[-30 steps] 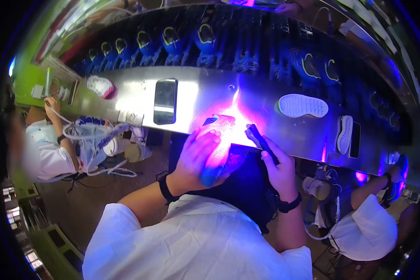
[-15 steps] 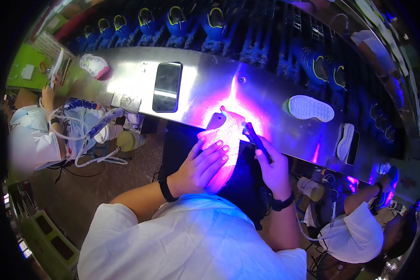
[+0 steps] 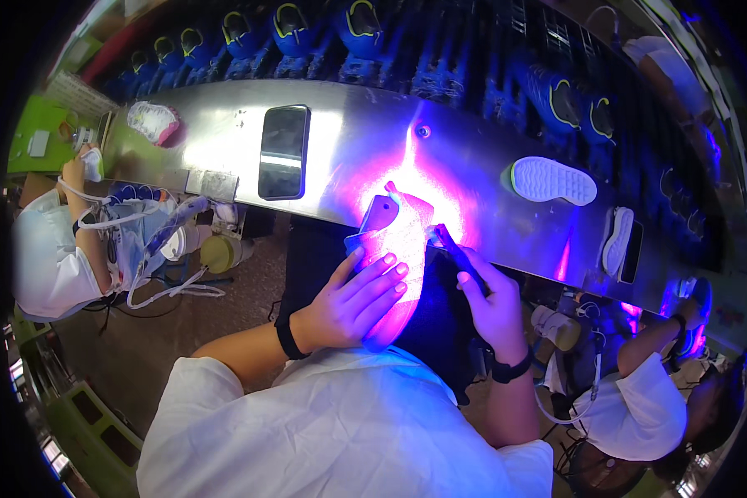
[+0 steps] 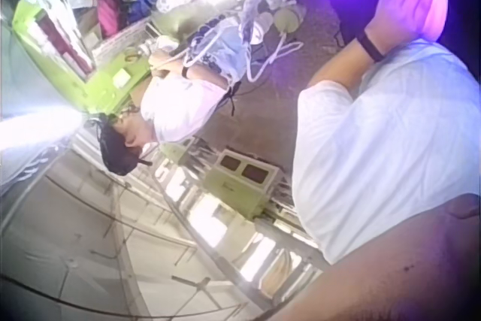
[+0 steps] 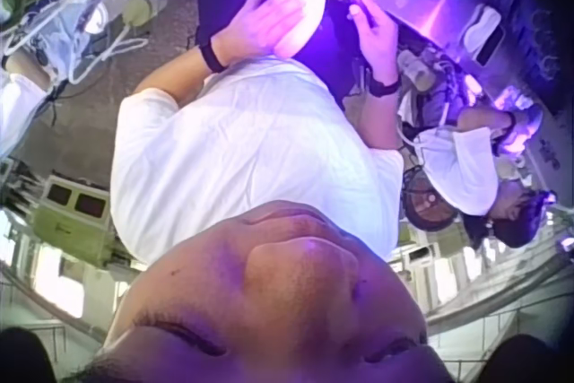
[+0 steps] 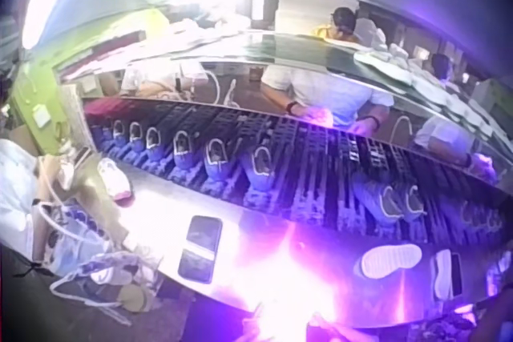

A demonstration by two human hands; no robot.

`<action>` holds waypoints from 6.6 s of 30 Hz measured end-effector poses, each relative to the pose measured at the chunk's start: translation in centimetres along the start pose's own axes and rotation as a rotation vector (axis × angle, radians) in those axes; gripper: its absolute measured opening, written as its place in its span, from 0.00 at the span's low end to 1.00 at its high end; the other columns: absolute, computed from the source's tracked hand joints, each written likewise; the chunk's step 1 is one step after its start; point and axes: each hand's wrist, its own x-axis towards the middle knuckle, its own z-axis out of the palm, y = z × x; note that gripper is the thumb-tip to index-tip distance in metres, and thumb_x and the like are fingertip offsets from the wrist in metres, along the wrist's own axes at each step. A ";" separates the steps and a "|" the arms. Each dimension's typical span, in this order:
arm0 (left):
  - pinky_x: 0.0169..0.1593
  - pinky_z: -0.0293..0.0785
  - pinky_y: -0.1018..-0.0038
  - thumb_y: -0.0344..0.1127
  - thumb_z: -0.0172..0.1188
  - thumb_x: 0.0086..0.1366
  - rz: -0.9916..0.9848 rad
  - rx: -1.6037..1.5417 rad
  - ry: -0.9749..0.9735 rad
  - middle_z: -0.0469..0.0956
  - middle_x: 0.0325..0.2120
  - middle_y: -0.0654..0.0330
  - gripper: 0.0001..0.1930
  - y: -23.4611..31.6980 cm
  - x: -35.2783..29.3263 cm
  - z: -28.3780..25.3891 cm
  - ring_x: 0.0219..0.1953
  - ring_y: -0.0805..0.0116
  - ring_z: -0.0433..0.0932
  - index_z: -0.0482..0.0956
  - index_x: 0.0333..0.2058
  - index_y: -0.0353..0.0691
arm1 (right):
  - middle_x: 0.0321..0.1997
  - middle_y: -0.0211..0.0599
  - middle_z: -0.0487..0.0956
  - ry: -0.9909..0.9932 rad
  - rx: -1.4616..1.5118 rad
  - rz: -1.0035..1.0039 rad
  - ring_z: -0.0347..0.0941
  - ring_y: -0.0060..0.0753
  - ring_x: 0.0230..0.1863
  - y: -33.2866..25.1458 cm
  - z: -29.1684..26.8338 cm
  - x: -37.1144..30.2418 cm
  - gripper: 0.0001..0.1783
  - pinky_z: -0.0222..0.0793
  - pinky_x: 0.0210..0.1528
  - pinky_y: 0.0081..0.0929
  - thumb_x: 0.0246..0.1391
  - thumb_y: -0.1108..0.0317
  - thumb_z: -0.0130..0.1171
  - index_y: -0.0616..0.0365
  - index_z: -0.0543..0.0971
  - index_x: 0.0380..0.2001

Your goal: The recorder is inspecting and cleaning shoe components on a production line using a UV light and a small tool.

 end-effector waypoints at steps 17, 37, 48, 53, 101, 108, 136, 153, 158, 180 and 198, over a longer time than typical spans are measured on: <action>0.72 0.53 0.44 0.35 0.61 0.55 -0.102 -0.013 -0.080 0.69 0.63 0.42 0.35 2.8 4.5 -2.0 0.68 0.46 0.67 0.68 0.63 0.29 | 0.37 0.32 0.82 -0.066 0.247 0.042 0.77 0.20 0.36 0.1 -1.4 -7.0 0.24 0.74 0.45 0.24 0.61 0.74 0.62 0.65 0.77 0.60; 0.68 0.58 0.45 0.47 0.72 0.46 -0.194 0.061 0.007 0.76 0.53 0.40 0.41 5.0 12.8 -0.3 0.57 0.49 0.76 0.73 0.55 0.24 | 0.34 0.30 0.82 0.157 0.335 0.025 0.72 0.18 0.31 -0.7 -2.7 -11.4 0.26 0.69 0.36 0.18 0.65 0.67 0.62 0.62 0.74 0.64; 0.69 0.59 0.46 0.50 0.76 0.44 -0.270 -0.086 0.093 0.80 0.50 0.46 0.41 1.7 16.0 -0.4 0.54 0.51 0.79 0.76 0.55 0.31 | 0.39 0.42 0.83 0.273 -0.357 -0.186 0.77 0.33 0.34 -5.9 -6.9 -6.6 0.23 0.72 0.42 0.27 0.58 0.73 0.65 0.59 0.79 0.58; 0.68 0.60 0.48 0.49 0.75 0.47 -0.281 -0.076 0.075 0.79 0.50 0.47 0.39 -0.3 16.6 -1.6 0.56 0.52 0.78 0.75 0.55 0.34 | 0.39 0.44 0.82 0.290 -0.374 -0.176 0.80 0.37 0.37 -6.7 -7.4 -3.6 0.21 0.73 0.42 0.28 0.58 0.74 0.64 0.61 0.79 0.56; 0.60 0.73 0.69 0.37 0.72 0.62 -0.896 -1.333 -0.339 0.80 0.53 0.58 0.33 -0.1 13.1 -4.4 0.56 0.69 0.77 0.69 0.63 0.34 | 0.38 0.30 0.84 -0.020 0.187 0.014 0.76 0.17 0.37 -2.4 -7.2 -4.9 0.23 0.74 0.44 0.22 0.60 0.75 0.65 0.62 0.79 0.58; 0.57 0.74 0.69 0.39 0.71 0.63 -0.803 -1.339 -0.230 0.81 0.50 0.58 0.28 -0.1 11.8 -2.7 0.53 0.70 0.78 0.75 0.57 0.32 | 0.41 0.27 0.81 -0.008 0.334 0.013 0.74 0.17 0.36 -2.4 -7.2 -4.2 0.24 0.73 0.41 0.21 0.61 0.76 0.64 0.61 0.77 0.61; 0.46 0.80 0.76 0.43 0.64 0.69 -0.976 -1.449 -0.188 0.79 0.48 0.60 0.27 0.8 12.1 -4.9 0.47 0.74 0.81 0.70 0.60 0.35 | 0.39 0.35 0.84 -0.075 0.037 0.035 0.76 0.24 0.38 -3.7 -10.6 -9.5 0.24 0.71 0.47 0.24 0.54 0.73 0.67 0.60 0.81 0.56; 0.33 0.83 0.75 0.55 0.58 0.71 -1.169 -1.693 -0.161 0.85 0.37 0.59 0.26 0.6 10.3 -5.8 0.36 0.70 0.86 0.76 0.52 0.36 | 0.44 0.48 0.86 0.028 -0.243 -0.122 0.83 0.35 0.46 -10.5 -10.6 -5.4 0.24 0.73 0.52 0.27 0.52 0.73 0.69 0.60 0.82 0.54; 0.34 0.84 0.73 0.54 0.56 0.72 -1.119 -2.013 -0.156 0.84 0.38 0.60 0.23 -0.1 8.4 -5.5 0.36 0.69 0.86 0.74 0.55 0.43 | 0.41 0.46 0.86 0.048 -0.240 -0.190 0.80 0.29 0.41 -11.3 -9.4 -5.3 0.23 0.72 0.49 0.26 0.51 0.73 0.70 0.61 0.82 0.53; 0.32 0.87 0.74 0.61 0.48 0.73 -1.289 -3.130 -0.323 0.76 0.42 0.35 0.32 0.6 6.9 -4.0 0.34 0.54 0.84 0.73 0.54 0.32 | 0.39 0.39 0.84 0.130 -0.259 -0.257 0.79 0.31 0.38 -7.2 -6.1 -3.3 0.25 0.73 0.45 0.25 0.46 0.77 0.71 0.60 0.83 0.52; 0.66 0.68 0.65 0.32 0.71 0.56 -0.746 -1.621 -0.295 0.76 0.57 0.57 0.41 0.2 13.5 -6.4 0.59 0.65 0.76 0.64 0.67 0.32 | 0.43 0.46 0.86 0.411 -0.186 -0.317 0.84 0.37 0.42 -7.9 -9.3 -2.5 0.19 0.75 0.48 0.30 0.56 0.71 0.68 0.60 0.83 0.52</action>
